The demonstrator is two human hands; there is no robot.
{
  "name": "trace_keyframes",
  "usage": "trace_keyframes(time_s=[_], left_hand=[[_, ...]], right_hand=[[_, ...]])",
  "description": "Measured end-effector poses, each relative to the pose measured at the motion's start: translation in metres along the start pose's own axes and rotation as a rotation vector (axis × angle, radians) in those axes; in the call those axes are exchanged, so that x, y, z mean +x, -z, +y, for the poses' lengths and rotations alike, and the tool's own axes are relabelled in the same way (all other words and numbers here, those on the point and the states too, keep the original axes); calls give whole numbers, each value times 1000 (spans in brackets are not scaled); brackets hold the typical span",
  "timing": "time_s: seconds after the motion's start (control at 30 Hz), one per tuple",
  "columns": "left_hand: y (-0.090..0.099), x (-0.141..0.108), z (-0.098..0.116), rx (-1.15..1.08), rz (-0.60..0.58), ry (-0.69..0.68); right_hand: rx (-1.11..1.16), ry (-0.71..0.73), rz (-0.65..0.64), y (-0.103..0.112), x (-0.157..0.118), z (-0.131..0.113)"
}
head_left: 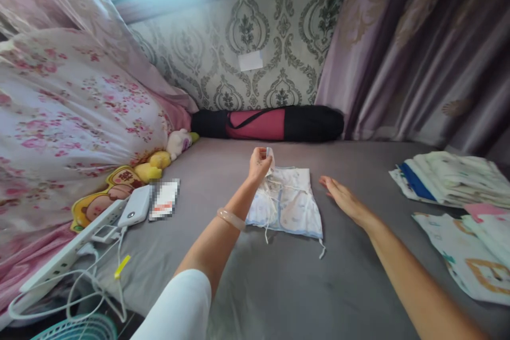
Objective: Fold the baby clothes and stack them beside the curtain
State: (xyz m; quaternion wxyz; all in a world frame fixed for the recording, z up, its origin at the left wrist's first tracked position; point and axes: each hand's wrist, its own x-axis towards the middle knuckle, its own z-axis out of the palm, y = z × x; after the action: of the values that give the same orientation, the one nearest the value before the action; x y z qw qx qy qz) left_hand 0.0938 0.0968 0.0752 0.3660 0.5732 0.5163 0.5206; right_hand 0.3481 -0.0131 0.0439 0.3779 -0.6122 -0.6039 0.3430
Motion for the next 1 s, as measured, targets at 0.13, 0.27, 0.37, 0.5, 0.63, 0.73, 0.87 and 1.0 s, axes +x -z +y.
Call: trace_keyframes(time_s=[0.13, 0.27, 0.37, 0.5, 0.63, 0.73, 0.87, 1.0], left_hand=[[-26, -12, -8, 36, 2, 23], [-41, -22, -18, 118, -91, 0], [-38, -20, -23, 107, -248, -45], [-6, 1, -31, 144, -153, -132], [36, 14, -43, 369, -64, -199], [49, 7, -53, 437, -165, -251], [47, -7, -65, 481, -303, -297], [44, -13, -75, 557, -395, -248]], right_hand=[[-48, -8, 8, 3, -3, 7], [-123, -25, -23, 3, -4, 7], [-195, -4, -54, -1, -4, -1], [-265, 53, -42, -19, 4, -17], [-477, 251, -19, -59, 25, -43], [-662, 366, -89, -95, 44, -65], [-713, 396, -118, -129, 61, -73], [-746, 326, -170, -142, 66, -56]])
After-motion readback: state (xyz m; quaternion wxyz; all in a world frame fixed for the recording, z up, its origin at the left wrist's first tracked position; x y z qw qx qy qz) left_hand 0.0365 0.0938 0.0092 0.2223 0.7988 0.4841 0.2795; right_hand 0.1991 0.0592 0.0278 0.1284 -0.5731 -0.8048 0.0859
